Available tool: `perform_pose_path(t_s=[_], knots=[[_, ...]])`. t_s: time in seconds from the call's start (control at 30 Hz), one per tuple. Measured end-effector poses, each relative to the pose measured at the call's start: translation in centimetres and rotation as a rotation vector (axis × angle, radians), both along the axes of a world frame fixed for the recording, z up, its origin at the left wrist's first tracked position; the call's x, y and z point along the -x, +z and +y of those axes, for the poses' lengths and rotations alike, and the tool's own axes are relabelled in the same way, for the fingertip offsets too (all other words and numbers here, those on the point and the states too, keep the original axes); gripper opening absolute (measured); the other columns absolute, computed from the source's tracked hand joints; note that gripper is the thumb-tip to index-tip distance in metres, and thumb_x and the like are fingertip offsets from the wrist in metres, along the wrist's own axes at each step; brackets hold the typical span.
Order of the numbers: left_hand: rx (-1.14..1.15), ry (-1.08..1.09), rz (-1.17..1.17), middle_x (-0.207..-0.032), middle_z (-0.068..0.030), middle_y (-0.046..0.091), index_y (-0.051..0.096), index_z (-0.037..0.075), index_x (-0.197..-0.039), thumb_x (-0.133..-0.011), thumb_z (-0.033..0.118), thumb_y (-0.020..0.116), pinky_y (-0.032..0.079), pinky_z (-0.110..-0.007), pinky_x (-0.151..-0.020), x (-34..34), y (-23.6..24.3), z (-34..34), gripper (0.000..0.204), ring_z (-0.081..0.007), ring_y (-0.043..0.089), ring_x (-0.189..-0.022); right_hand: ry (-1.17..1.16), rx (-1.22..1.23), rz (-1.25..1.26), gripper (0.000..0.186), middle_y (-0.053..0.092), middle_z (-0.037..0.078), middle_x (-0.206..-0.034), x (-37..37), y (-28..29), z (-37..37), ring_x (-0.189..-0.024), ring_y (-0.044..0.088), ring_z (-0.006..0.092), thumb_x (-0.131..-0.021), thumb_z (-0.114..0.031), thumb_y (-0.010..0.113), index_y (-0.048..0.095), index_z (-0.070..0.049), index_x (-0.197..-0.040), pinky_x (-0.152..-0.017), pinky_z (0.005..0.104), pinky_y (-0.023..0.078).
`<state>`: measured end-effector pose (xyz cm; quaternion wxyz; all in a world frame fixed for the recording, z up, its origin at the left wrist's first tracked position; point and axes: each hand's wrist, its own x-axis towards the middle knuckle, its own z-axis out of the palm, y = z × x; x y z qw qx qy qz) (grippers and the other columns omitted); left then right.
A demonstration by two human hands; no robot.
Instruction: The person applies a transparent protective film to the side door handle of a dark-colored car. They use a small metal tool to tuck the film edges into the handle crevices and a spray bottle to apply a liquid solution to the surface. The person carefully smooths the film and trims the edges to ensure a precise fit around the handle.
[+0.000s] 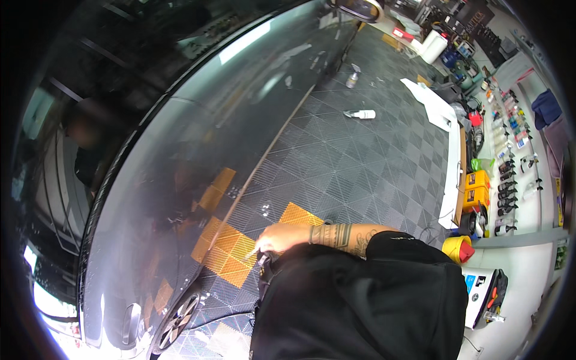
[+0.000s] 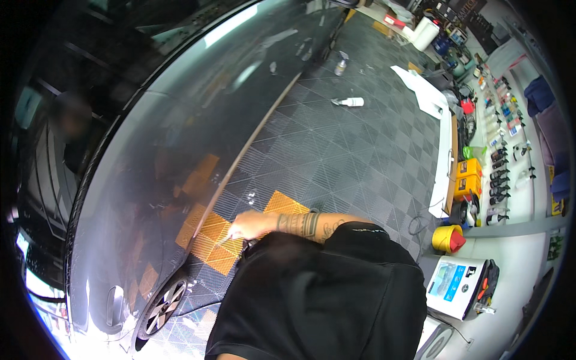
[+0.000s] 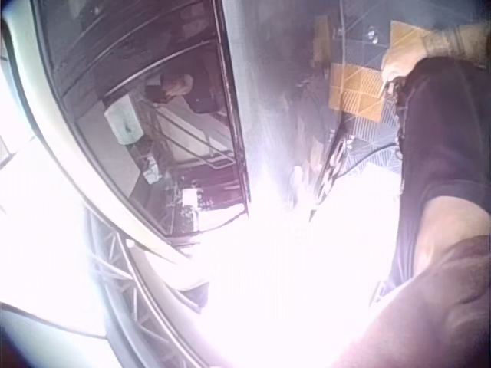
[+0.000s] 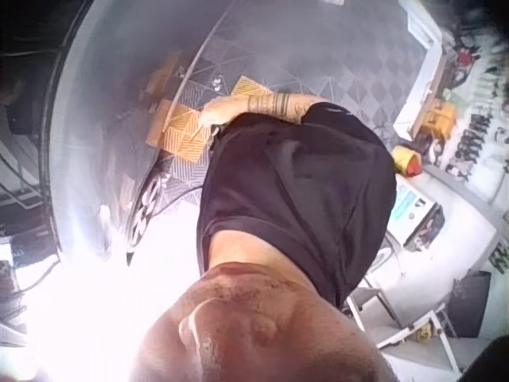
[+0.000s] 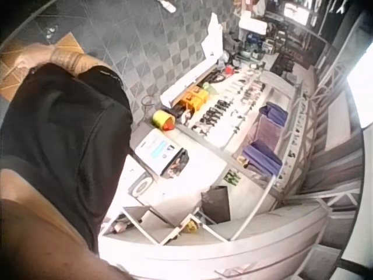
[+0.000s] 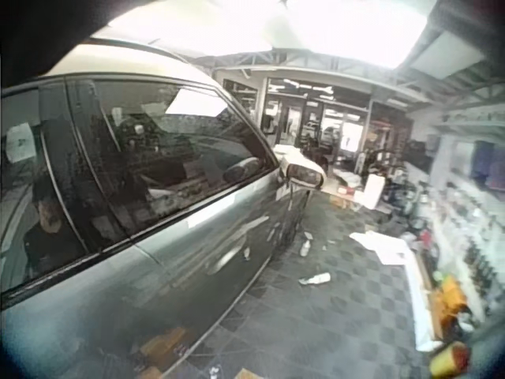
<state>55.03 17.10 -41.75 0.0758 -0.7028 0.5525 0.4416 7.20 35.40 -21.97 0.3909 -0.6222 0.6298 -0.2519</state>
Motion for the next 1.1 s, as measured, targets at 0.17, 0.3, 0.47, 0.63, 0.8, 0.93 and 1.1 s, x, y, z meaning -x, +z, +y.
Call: perform_pose_path(t_s=[0.17, 0.3, 0.47, 0.63, 0.8, 0.93, 1.1], knots=[[0.152, -0.274, 0.222, -0.068, -0.0038, 0.055, 0.059, 0.006, -0.088, -0.093, 0.023, 0.053, 0.045, -0.033, -0.052, 3.9, -0.3, 9.0, 0.019, -0.0144, 0.052, -0.056, -0.326, 0.160, 0.116, 0.019, 0.064, 0.015, -0.079, 9.2, 1.6, 8.1, -0.073, 0.062, 0.0325, -0.090, -0.012, 0.051, 0.058, -0.003, -0.105, -0.063, 0.0437, 0.047], [0.166, -0.364, 0.559, -0.070, -0.0046, 0.060, 0.064, -0.002, -0.088, -0.091, 0.016, 0.052, 0.042, -0.030, -0.043, 25.7, 9.4, 10.4, 0.021, -0.0114, 0.052, -0.053, -0.487, 0.074, -0.195, 0.024, 0.062, 0.013, -0.081, 15.4, 4.2, 15.5, -0.070, 0.060, 0.0231, -0.089, -0.004, 0.048, 0.054, -0.003, -0.112, -0.063, 0.0347, 0.047], [0.029, -0.732, 0.654, -0.089, -0.0073, 0.067, 0.064, -0.002, -0.110, -0.091, 0.016, 0.055, 0.050, -0.024, -0.067, 45.3, 20.0, 16.5, 0.027, -0.0129, 0.063, -0.079, -0.574, 0.072, -0.772, 0.041, 0.059, 0.007, -0.086, 21.2, 3.1, 21.9, -0.073, 0.057, 0.0114, -0.086, 0.006, 0.039, 0.042, 0.001, -0.127, -0.064, 0.0245, 0.046], [-0.227, -0.842, 0.753, -0.091, -0.0073, 0.068, 0.063, -0.001, -0.112, -0.093, 0.019, 0.056, 0.051, -0.026, -0.069, 58.1, 19.9, 23.4, 0.028, -0.0127, 0.064, -0.080, -0.663, 0.028, -0.889, 0.035, 0.060, 0.006, -0.083, 27.6, 0.3, 24.7, -0.063, 0.054, 0.0091, -0.087, 0.006, 0.041, 0.045, 0.000, -0.121, -0.057, 0.0220, 0.045], [-0.263, -0.858, 0.767, -0.088, -0.0066, 0.067, 0.062, -0.002, -0.113, -0.093, 0.022, 0.058, 0.051, -0.025, -0.069, 66.2, 15.6, 24.9, 0.031, -0.0114, 0.063, -0.080, -0.750, -0.121, -0.857, 0.029, 0.060, 0.006, -0.085, 34.6, -1.6, 26.6, -0.061, 0.056, 0.0080, -0.087, 0.003, 0.044, 0.049, 0.000, -0.116, -0.051, 0.0192, 0.041], [-0.359, -0.549, 0.948, -0.084, -0.0036, 0.065, 0.064, 0.000, -0.104, -0.094, 0.023, 0.058, 0.050, -0.024, -0.065, 74.9, 19.2, 28.7, 0.027, -0.0086, 0.059, -0.074, -0.687, -0.113, -0.758, 0.021, 0.060, 0.007, -0.087, 39.1, 0.5, 26.9, -0.062, 0.059, 0.0104, -0.090, 0.000, 0.047, 0.048, 0.001, -0.111, -0.054, 0.0206, 0.046], [-0.021, -0.285, 1.034, -0.080, -0.0027, 0.065, 0.066, 0.000, -0.095, -0.094, 0.020, 0.057, 0.050, -0.022, -0.062, 83.8, 21.2, 31.0, 0.022, -0.0077, 0.059, -0.071, -0.751, -0.057, -0.842, 0.013, 0.063, 0.011, -0.083, 46.1, 2.0, 25.4, -0.065, 0.065, 0.0166, -0.093, -0.003, 0.050, 0.047, 0.002, -0.105, -0.057, 0.0240, 0.051]])
